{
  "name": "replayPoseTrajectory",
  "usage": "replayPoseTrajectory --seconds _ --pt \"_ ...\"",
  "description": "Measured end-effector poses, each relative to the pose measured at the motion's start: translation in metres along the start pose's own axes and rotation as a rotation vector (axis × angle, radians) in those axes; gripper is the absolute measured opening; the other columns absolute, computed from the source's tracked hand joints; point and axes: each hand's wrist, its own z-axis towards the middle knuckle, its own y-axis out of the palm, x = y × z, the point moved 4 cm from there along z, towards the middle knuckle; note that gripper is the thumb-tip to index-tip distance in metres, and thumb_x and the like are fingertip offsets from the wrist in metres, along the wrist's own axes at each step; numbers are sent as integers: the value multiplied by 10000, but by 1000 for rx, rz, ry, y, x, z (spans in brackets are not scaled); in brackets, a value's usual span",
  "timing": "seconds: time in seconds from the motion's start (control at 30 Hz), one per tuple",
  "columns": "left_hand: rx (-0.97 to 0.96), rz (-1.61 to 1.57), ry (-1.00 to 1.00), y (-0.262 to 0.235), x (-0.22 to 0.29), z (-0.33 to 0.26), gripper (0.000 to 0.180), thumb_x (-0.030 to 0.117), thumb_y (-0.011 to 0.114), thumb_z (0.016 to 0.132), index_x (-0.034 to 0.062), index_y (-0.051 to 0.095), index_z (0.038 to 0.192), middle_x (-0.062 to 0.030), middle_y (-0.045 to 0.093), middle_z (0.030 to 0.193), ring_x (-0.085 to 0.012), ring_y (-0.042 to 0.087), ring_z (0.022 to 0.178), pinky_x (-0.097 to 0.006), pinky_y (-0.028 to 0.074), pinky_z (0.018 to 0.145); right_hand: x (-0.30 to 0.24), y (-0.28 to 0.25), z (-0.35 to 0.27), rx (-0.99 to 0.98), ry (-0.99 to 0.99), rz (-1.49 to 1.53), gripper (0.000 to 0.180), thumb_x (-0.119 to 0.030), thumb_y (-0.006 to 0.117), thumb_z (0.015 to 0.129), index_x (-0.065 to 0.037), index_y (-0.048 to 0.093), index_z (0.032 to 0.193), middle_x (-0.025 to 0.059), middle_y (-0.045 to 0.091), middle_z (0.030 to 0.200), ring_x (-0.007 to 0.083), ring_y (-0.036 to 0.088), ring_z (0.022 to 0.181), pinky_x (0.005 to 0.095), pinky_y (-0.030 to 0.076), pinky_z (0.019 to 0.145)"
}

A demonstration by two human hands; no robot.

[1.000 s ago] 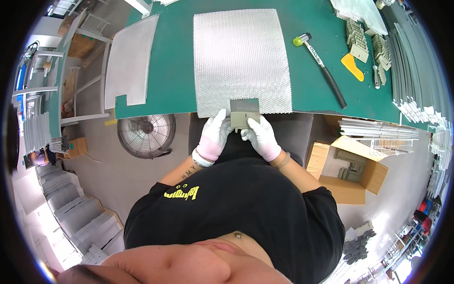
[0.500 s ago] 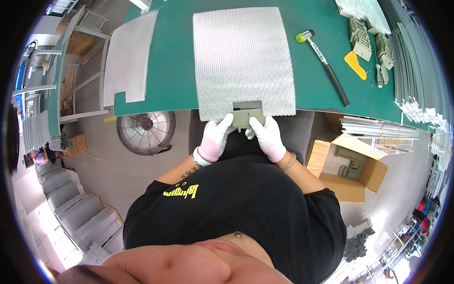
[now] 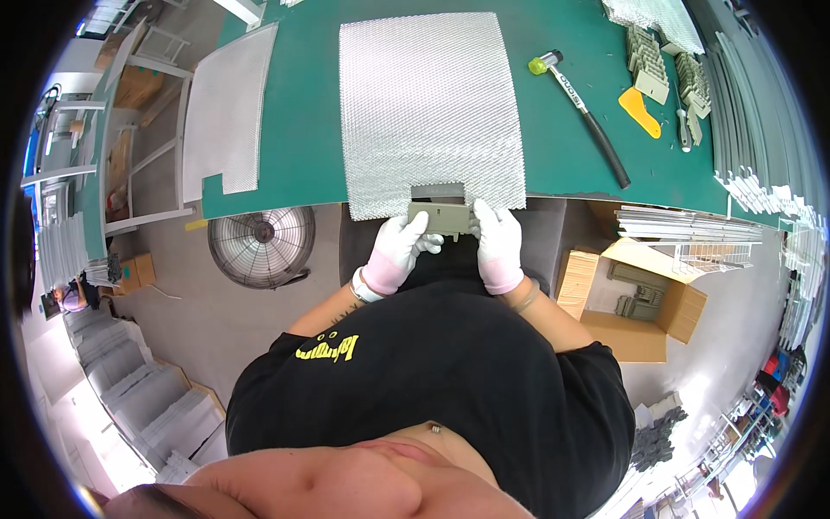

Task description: The person assembles air filters by placing a mesh sheet on a workbench, adding a plastic frame, and securing it with a hammer. They repeat this process for multiple units, handling mesh sheets, frames, and plastic clips.

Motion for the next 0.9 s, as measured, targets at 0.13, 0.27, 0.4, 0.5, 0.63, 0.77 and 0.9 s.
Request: replayPoseTrajectory --seconds 0.13,0.27,0.4,0.5,0.63,0.77,0.9 --pt "-2 -268 -40 5 -3 -9 388 309 547 1037 -40 588 1203 -104 678 1042 -161 669 931 -285 559 814 3 -4 1 -11 -30 -42 223 -247 660 973 -41 580 946 33 625 873 101 606 770 267 509 705" --pt "-82 -261 -43 4 -2 -11 526 328 544 1030 -69 454 1365 -152 623 1209 -199 645 1070 -314 544 905 5 7 -3 -83 11 146 316 -278 628 995 21 585 1085 94 663 1027 149 642 911 323 537 834" --pt "-408 785 -312 4 24 -47 814 309 513 1020 -75 34 1553 -256 235 1593 -345 417 1411 -383 336 1167 32 23 -15 -546 53 47 541 -441 548 1016 -30 497 1363 61 617 1203 166 581 1107 368 498 948" --pt "-855 1271 -363 24 99 -36 530 309 574 981 5 517 1412 -179 564 1404 -247 524 1329 -356 421 1098 33 24 -6 -577 -19 70 503 -433 485 1044 -6 521 1306 89 637 1134 155 609 957 324 505 846" --pt "-492 1590 802 60 162 43 517 407 639 909 92 625 1319 -156 597 1361 -308 518 1311 -415 406 1105 18 26 -1 -394 -83 30 465 -417 440 1061 -4 544 1248 93 649 1044 147 612 832 293 500 747" --pt "-404 2037 1054 87 122 88 679 532 587 897 165 490 1460 -192 397 1533 -428 324 1425 -588 196 1175 -3 7 -4 -120 -166 103 439 -404 449 1057 -14 564 1222 70 655 1024 123 618 805 266 486 677" --pt "-347 1999 999 105 81 62 667 521 555 915 176 468 1480 -215 393 1527 -435 323 1425 -623 167 1173 7 -24 -13 69 -260 144 352 -312 425 1075 -13 609 1094 43 645 974 100 592 831 270 492 729"
